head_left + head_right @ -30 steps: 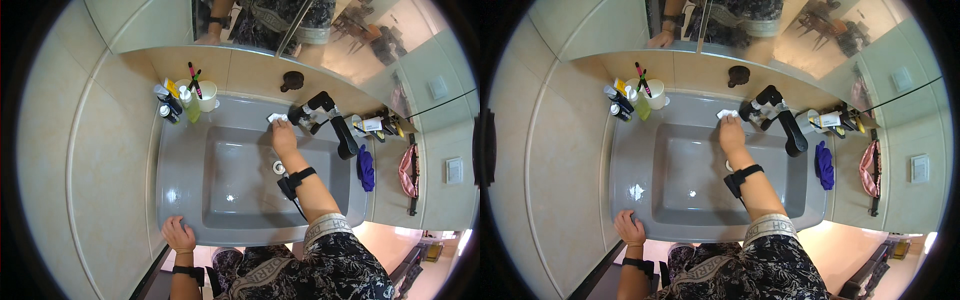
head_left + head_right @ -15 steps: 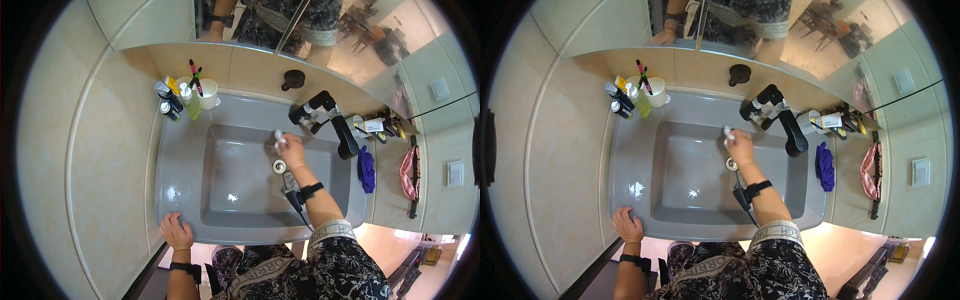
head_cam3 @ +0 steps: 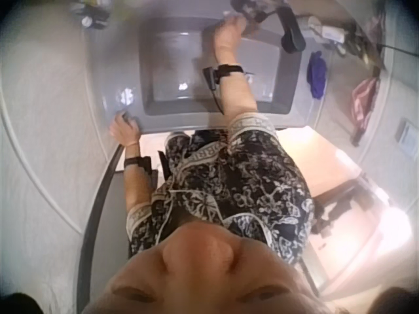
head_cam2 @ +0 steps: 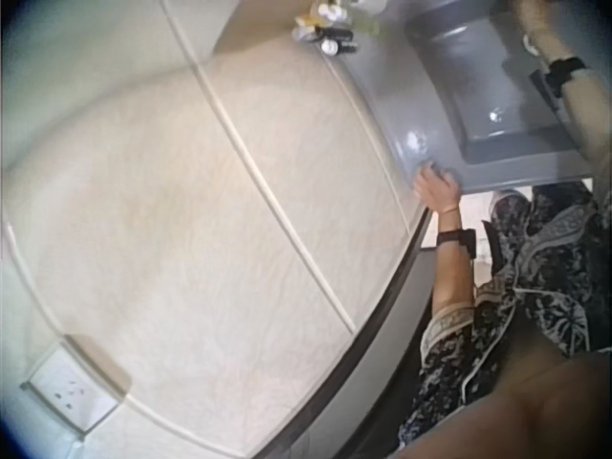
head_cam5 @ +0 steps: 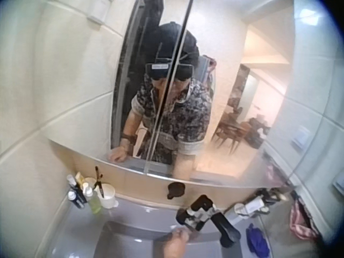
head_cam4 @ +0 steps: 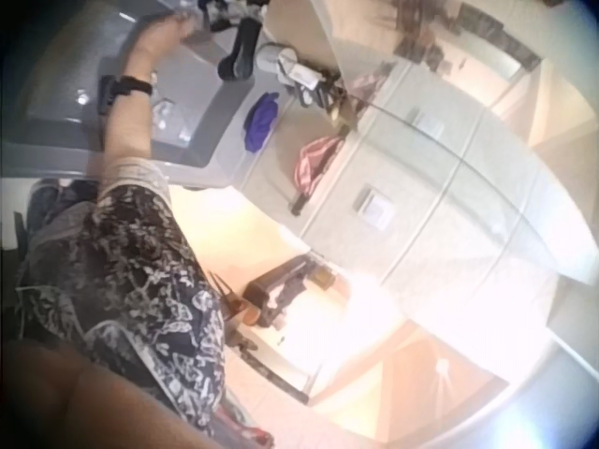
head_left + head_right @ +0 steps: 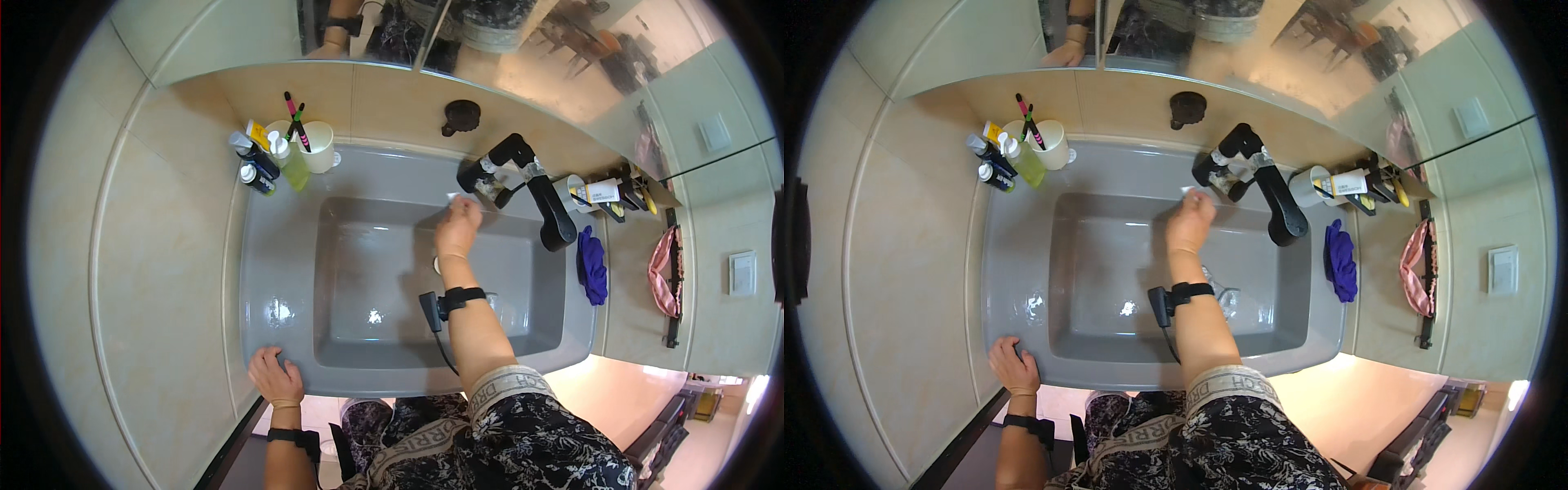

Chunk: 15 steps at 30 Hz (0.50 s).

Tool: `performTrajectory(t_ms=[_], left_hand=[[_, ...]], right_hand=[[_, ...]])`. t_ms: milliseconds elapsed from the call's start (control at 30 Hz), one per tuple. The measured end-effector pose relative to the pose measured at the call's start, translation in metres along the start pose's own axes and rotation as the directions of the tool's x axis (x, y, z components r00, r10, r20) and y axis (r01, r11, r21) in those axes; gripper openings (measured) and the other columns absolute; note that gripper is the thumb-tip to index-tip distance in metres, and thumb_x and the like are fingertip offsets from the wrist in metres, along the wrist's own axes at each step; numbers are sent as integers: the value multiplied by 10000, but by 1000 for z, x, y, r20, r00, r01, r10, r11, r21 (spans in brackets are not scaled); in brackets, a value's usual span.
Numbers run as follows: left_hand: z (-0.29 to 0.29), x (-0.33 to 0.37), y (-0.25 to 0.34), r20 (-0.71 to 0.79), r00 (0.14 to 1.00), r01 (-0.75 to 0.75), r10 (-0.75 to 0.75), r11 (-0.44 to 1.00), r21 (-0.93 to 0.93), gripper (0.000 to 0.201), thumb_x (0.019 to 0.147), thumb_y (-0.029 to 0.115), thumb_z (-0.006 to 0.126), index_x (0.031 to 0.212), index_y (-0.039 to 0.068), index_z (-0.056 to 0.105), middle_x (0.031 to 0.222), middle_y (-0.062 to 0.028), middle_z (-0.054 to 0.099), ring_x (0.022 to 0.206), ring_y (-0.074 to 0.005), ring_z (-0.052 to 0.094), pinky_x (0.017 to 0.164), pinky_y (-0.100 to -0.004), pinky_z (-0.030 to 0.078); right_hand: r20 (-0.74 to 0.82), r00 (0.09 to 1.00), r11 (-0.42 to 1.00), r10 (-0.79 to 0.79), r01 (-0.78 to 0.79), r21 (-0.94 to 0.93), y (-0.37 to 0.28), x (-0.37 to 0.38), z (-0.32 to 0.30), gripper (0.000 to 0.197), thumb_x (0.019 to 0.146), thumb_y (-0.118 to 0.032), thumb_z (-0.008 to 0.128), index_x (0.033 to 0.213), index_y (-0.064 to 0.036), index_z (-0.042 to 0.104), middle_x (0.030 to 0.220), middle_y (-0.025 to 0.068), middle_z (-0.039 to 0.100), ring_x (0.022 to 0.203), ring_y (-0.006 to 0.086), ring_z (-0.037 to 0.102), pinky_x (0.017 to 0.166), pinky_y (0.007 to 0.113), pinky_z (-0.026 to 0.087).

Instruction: Cleaning the bathroom sink, faucet, and drain components using a cloth and water.

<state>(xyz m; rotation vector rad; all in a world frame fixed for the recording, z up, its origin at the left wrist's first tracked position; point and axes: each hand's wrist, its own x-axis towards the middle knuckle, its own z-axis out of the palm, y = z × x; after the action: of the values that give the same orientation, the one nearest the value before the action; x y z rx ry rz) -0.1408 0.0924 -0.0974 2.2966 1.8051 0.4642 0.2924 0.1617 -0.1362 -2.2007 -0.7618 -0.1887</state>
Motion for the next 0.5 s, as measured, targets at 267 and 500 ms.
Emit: performTrajectory(t_ms=[267,500], left_hand=[[2,1,2,-22,999,-28,28,1000,-9,332,705,115,566,1034,79,542,1097,-146,517,1068,-360,462,933,-477,338],[-5,-2,0,-10,1000,5,-5,1000,9,322,700,105,556,1019,73,530,1089,-145,518,1061,-359,457,932,-463,340]], right_hand=[[467,737,872,-489,391,296,-71,12,-81,175,773,-15,565,859,-122,674,946,55,619,929,304,560,814,376,472],[97,758,754,-645,652,-86,-90,110,-254,184,746,23,569,812,-112,677,948,60,641,918,307,559,782,384,464]])
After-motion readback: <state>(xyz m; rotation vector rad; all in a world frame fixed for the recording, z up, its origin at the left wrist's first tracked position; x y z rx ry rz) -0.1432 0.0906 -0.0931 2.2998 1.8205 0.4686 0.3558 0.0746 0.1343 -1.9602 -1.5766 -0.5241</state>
